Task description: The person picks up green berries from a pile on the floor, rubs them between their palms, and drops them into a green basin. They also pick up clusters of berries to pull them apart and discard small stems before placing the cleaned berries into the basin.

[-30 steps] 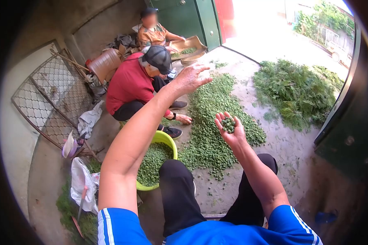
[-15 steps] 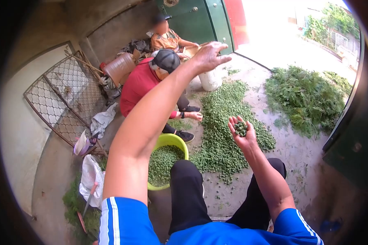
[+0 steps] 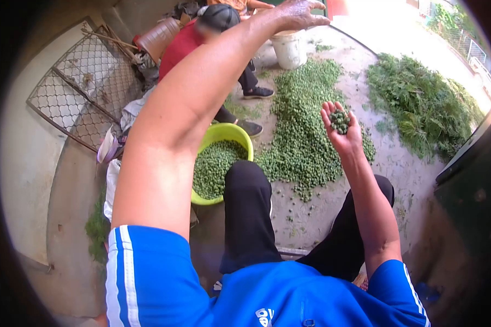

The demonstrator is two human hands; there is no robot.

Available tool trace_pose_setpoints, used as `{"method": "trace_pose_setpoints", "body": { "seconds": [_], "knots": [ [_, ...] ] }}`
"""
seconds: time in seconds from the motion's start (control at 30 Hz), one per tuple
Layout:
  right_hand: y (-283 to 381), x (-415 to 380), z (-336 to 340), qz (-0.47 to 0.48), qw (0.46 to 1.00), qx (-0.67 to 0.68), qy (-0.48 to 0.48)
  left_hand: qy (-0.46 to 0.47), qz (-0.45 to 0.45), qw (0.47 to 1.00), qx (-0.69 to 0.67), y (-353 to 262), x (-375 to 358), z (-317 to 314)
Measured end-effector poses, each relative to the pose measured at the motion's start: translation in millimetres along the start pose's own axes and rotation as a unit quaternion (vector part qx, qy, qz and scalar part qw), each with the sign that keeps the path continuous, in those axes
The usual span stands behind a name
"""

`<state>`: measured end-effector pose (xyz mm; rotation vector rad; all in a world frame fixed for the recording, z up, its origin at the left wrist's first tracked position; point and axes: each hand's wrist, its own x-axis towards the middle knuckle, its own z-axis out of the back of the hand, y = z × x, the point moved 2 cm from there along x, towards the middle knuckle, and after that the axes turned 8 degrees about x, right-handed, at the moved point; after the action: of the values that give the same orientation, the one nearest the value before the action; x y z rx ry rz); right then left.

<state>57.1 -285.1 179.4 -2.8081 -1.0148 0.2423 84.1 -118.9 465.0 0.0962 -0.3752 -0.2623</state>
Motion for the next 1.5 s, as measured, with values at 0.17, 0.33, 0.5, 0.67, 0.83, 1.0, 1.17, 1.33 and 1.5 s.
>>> {"method": "trace_pose_setpoints", "body": {
  "seconds": [0.17, 0.33, 0.5, 0.67, 0.83, 1.0, 1.17, 1.33, 1.5],
  "knots": [
    [-3, 5, 0, 0.015, 0.999, -0.029, -0.004, -0.015, -0.033, 0.993, -0.109, 8, -29, -38],
    [2, 12, 3, 0.013, 1.000, -0.007, 0.024, -0.005, 0.024, 0.969, -0.246, -4, -82, -115],
    [2, 24, 5, 0.015, 0.999, -0.004, 0.037, -0.029, 0.091, 0.907, -0.411, -61, -133, -169],
    [-13, 33, 4, -0.018, 0.999, 0.003, 0.047, -0.079, 0.114, 0.893, -0.429, -81, -144, -200],
    [-18, 49, 25, 0.001, 0.999, -0.029, 0.044, -0.073, 0.144, 0.863, -0.478, -87, -153, -217],
    [-21, 54, 32, 0.030, 0.996, -0.085, 0.010, -0.073, 0.157, 0.862, -0.476, -84, -154, -234],
    [-21, 55, 38, 0.009, 0.999, -0.032, -0.001, -0.085, 0.180, 0.844, -0.498, -87, -159, -244],
    [-20, 55, 41, 0.027, 0.996, -0.079, -0.018, -0.052, 0.160, 0.871, -0.461, -86, -161, -242],
    [-22, 55, 41, 0.009, 0.999, -0.036, -0.028, -0.070, 0.173, 0.873, -0.450, -87, -162, -244]
  ]
}}
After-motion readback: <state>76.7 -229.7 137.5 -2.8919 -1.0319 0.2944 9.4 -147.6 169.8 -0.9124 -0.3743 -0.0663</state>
